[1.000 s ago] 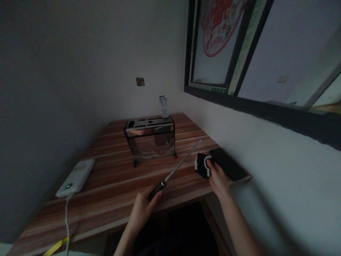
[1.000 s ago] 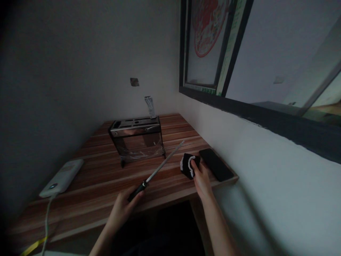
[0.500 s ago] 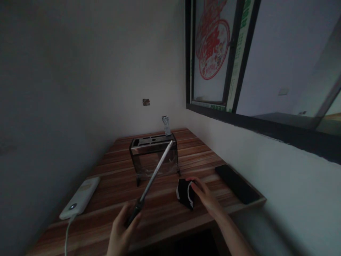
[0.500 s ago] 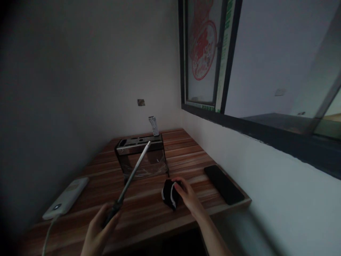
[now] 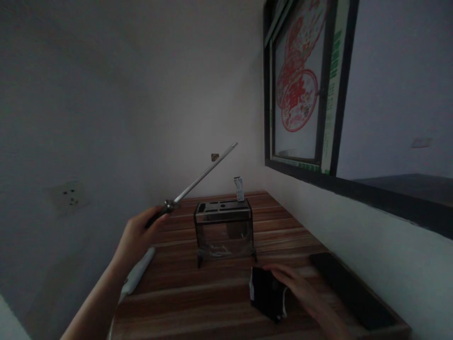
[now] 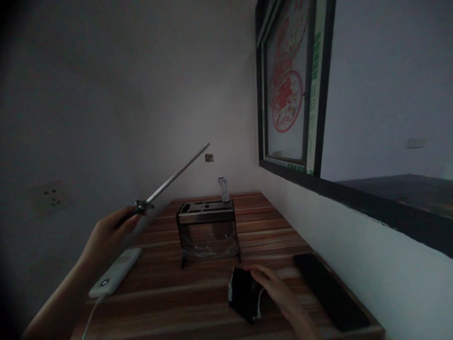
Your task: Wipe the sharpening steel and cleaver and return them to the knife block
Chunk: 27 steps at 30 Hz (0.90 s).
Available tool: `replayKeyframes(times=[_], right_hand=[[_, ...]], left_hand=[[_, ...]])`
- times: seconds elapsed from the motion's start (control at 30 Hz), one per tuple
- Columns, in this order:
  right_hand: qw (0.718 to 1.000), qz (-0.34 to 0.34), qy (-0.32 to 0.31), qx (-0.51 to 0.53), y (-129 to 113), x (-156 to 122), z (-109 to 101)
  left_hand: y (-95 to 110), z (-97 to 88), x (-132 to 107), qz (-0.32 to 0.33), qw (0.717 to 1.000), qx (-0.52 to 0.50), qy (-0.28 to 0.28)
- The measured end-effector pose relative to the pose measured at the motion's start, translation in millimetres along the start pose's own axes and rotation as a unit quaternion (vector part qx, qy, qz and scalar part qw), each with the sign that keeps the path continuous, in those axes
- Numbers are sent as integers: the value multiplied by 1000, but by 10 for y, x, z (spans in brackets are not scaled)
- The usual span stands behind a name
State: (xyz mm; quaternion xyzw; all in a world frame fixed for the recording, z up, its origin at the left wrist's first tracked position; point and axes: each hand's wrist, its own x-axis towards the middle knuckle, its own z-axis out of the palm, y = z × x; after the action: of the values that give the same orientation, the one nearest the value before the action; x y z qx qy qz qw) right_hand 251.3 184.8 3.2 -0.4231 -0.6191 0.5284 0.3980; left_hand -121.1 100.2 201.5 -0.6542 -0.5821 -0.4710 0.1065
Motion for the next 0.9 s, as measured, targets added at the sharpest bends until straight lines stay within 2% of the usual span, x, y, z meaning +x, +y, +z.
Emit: replayKeyframes(times=[0.13,0.23,0.3,0.4,0.5,0.6,0.73,0.9], right_hand=[[998,-43,29,-43,77,108,-28],[995,-60,53,-56,125,174,-60],[994,-63,64,-64,104,215,-102],[991,-79,95,-53,-20,324,-177],[985,-120,122,3,-184,503,-222],[981,-131,135,36,-282,695,-188],[975,-171,127,67,-247,906,-46],[972,-210,85,58,-144,1141,81]], left_hand=[[33,-52,604,75,994,71,-29],[-40,-174,1094,164,970,175,-40],[-84,-322,1392,238,938,247,-42],[-50,-607,1743,340,880,319,-93],[141,-875,1972,401,832,344,-167],[428,-1031,2130,440,797,352,-216],[813,-991,2322,482,751,381,-241],[1211,-635,2515,496,708,402,-301]])
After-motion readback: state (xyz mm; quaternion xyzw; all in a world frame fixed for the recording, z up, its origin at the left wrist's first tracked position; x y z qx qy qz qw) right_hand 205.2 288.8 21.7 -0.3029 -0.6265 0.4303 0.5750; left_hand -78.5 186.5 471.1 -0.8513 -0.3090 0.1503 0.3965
